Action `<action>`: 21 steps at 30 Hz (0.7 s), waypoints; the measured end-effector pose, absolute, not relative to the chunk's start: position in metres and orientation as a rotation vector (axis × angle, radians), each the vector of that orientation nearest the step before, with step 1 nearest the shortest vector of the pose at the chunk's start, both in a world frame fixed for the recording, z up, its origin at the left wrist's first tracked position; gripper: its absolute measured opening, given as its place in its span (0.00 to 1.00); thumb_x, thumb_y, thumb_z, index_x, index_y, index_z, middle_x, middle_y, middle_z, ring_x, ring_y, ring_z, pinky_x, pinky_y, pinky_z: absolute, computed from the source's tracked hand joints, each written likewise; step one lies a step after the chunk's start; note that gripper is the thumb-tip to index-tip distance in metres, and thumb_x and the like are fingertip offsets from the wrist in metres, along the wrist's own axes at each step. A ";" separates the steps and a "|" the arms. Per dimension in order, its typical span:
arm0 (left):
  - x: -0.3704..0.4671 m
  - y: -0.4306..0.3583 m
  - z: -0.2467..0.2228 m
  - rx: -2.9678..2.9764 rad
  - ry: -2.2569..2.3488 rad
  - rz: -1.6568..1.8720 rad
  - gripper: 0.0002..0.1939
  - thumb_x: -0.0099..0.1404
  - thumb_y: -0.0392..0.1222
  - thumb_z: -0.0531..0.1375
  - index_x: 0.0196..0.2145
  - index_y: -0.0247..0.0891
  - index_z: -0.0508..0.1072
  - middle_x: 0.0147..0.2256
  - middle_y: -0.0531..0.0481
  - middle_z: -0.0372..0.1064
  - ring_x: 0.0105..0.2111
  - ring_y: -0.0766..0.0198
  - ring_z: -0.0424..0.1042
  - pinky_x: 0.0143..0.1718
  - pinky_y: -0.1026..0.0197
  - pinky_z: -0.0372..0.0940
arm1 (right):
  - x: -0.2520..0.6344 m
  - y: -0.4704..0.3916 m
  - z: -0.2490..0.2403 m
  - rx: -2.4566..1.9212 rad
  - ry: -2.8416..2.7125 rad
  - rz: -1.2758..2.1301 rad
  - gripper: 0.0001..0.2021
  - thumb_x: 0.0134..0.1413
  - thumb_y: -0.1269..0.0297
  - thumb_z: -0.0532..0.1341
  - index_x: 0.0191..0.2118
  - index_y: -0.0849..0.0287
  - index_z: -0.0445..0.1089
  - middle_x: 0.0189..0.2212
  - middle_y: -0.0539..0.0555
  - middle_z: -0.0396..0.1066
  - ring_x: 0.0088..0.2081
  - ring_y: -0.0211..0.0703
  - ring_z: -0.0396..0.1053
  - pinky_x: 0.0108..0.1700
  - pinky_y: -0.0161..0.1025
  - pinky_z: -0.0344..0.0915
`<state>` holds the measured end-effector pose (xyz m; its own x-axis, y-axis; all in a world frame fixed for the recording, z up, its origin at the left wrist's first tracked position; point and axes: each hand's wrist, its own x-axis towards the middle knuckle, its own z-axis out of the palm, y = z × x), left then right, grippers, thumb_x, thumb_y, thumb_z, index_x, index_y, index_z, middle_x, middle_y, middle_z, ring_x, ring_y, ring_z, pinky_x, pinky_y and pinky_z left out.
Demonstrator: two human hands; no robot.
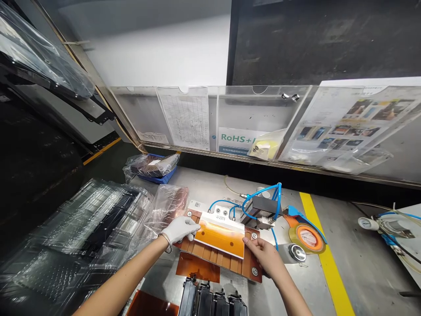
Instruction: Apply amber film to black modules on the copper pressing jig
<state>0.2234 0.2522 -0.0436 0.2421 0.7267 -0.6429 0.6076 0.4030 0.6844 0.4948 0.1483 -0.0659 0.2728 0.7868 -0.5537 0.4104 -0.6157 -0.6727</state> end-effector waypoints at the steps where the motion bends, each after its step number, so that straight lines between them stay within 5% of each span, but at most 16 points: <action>1: 0.224 0.252 -0.042 1.274 1.440 0.124 0.12 0.63 0.43 0.60 0.25 0.35 0.70 0.16 0.60 0.65 0.13 0.72 0.59 0.16 0.67 0.51 | 0.496 0.149 -0.067 -2.151 -1.093 1.279 0.28 0.36 0.31 0.53 0.24 0.56 0.63 0.13 0.43 0.54 0.16 0.35 0.53 0.22 0.37 0.51; 7: 0.227 0.250 -0.036 1.255 1.446 0.134 0.11 0.63 0.41 0.59 0.24 0.35 0.69 0.17 0.60 0.65 0.15 0.72 0.62 0.18 0.67 0.55 | 0.522 0.129 -0.059 -2.193 -1.191 1.088 0.29 0.46 0.33 0.48 0.28 0.55 0.68 0.21 0.50 0.67 0.25 0.43 0.64 0.31 0.41 0.62; 13: 0.225 0.250 -0.041 1.243 1.450 0.143 0.11 0.63 0.43 0.60 0.25 0.35 0.69 0.17 0.60 0.64 0.14 0.73 0.59 0.18 0.67 0.56 | 0.552 0.076 -0.070 -2.155 -1.380 0.988 0.25 0.36 0.39 0.59 0.35 0.51 0.77 0.39 0.56 0.77 0.38 0.52 0.74 0.40 0.44 0.72; 21: 0.223 0.250 -0.047 1.290 1.447 0.134 0.12 0.62 0.46 0.60 0.27 0.35 0.70 0.17 0.59 0.66 0.14 0.72 0.59 0.17 0.67 0.54 | 0.553 0.077 -0.088 -2.114 -1.236 0.855 0.22 0.36 0.42 0.61 0.34 0.50 0.77 0.32 0.54 0.79 0.35 0.51 0.77 0.36 0.40 0.74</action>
